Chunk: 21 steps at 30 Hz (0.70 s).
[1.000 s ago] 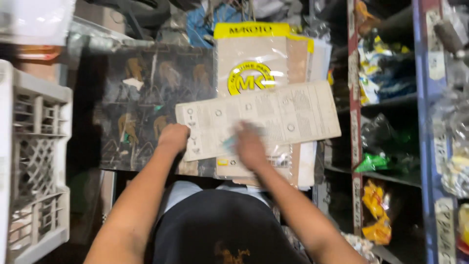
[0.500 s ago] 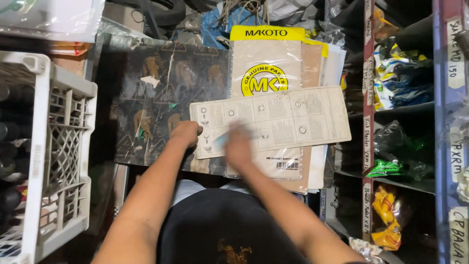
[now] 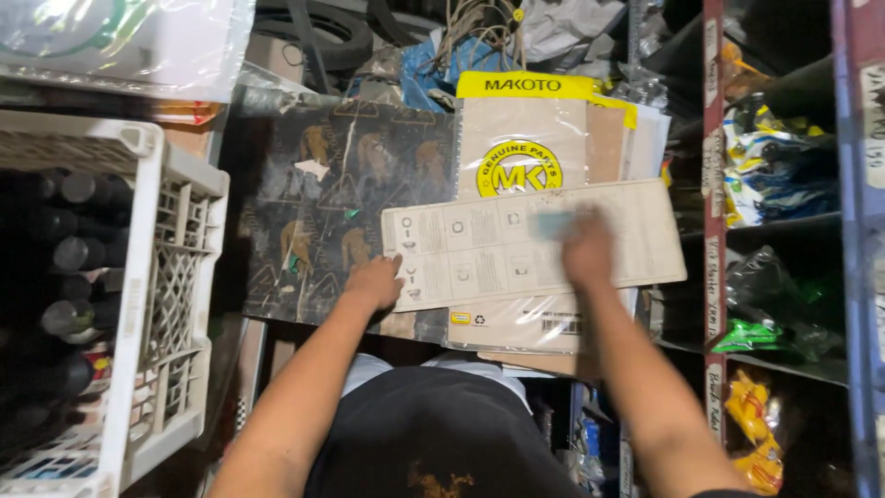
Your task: The person wipes the surface of several plastic-wrapped packages with a cloth. They handle multiple items, including packages labeled 'GRS' and 'MAKOTO', wiping them individually on a cluttered table.
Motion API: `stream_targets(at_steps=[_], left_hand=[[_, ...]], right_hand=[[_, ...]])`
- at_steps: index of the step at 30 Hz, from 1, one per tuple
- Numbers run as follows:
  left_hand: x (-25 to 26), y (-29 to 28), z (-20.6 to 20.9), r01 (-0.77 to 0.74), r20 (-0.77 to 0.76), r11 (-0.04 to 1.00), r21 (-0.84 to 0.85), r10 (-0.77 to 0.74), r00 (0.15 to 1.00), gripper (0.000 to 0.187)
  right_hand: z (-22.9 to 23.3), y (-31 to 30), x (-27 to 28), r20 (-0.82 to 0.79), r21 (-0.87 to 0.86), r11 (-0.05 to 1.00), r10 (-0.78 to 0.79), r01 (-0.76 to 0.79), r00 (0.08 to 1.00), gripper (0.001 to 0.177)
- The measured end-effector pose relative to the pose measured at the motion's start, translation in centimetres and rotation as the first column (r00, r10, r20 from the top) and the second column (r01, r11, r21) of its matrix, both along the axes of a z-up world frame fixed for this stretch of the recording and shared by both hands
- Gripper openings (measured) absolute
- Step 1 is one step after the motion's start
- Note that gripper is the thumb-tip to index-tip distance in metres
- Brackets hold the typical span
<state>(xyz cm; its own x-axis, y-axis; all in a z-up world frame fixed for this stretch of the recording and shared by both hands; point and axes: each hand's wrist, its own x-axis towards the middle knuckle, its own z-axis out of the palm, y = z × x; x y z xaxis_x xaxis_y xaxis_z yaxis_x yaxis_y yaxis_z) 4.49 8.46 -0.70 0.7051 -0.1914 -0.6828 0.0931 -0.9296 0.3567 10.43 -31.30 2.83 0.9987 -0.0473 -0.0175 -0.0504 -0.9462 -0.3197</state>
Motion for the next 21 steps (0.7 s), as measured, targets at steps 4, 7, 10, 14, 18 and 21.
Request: stream_targets(at_steps=[4,7,10,14,18,21], left_hand=[[0.3,0.8,-0.6,0.005,-0.028,1.000,0.005,-0.005,1.000,0.059],[1.4,0.2,-2.0,-0.011,-0.016,1.000,-0.009,0.011,1.000,0.058],[1.6,-0.9,-3.2,0.013,-0.034,1.000,0.001,-0.013,0.999,0.058],[2.9,-3.8,-1.4,0.085,-0.026,0.991,0.099,-0.082,0.996,0.049],[3.0,-7.5,3.3,0.176,-0.134,0.940,0.292,-0.142,0.981,0.045],[3.0,-9.0,4.3,0.132,-0.155,0.937,0.325,-0.085,0.984,0.044]], right_hand=[[-10.7,-16.0,1.4,-0.207,-0.101,0.922,-0.387,0.374,0.898,0.078],[-14.9,-13.1,-2.3,0.288,-0.667,0.741,0.165,0.074,0.943,0.054],[-9.4,3.3,-5.5,0.140,-0.560,0.813,-0.095,0.158,0.986,0.049],[-1.3,15.4,-8.8,-0.202,-0.013,0.956,0.285,-0.294,0.937,0.055],[-0.1,13.1,-8.5,-0.198,-0.010,0.903,0.419,-0.429,0.886,0.048],[3.7,8.7,-6.4,-0.116,0.039,0.998,0.062,-0.058,0.991,0.034]])
